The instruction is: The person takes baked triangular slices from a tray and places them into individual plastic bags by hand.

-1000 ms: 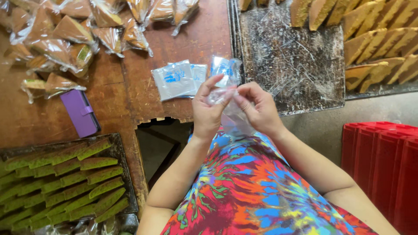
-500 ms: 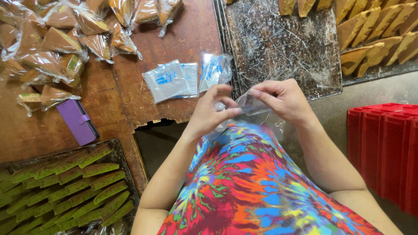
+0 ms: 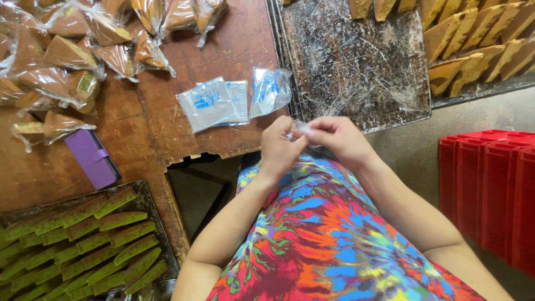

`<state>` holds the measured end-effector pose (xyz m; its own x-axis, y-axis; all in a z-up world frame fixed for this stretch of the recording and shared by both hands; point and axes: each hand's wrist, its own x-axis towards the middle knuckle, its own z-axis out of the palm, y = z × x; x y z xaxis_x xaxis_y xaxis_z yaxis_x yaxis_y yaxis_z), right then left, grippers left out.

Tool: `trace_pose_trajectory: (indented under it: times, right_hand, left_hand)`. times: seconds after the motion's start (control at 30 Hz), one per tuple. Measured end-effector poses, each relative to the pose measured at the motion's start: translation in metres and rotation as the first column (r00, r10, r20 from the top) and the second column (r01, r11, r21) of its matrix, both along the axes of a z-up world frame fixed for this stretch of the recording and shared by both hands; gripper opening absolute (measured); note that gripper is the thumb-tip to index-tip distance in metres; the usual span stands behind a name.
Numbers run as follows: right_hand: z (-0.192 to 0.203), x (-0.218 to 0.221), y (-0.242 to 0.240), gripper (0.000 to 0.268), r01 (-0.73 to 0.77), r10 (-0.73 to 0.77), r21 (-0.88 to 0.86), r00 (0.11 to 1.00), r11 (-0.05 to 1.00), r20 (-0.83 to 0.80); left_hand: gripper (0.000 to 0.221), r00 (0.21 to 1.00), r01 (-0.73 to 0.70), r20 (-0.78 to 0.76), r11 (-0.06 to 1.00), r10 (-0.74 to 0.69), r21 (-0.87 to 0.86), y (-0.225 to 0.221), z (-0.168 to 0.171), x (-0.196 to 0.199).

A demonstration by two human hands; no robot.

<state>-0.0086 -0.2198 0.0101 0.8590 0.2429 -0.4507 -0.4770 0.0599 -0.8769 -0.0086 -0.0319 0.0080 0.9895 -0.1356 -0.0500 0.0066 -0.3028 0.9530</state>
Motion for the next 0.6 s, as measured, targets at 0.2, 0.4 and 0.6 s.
trace_pose_trajectory:
  times: [0.2,0.4,0.6]
  right_hand:
    - [-0.016,-0.004,-0.006,0.022,0.150,-0.021,0.612,0.977,0.777,-0.214]
    - [-0.033,0.030,0.021,0.033,-0.097,0.329,-0.679,0.918,0.727,0.221]
    - [-0.035,0.110,-0.010,0.065,-0.218,0.695,-0.771,0.620,0.599,0.364]
  left_hand:
    - [0.025,0.964,-0.195,0.216,0.966,0.157,0.167,0.032,0.012,0.020]
    - [0.012,0.985,0.032,0.160,0.985,-0.060,0.171,0.025,0.010,-0.010]
    - [0.046,0.998,-0.040,0.060,0.881,0.013,0.472,0.069,0.007,-0.009]
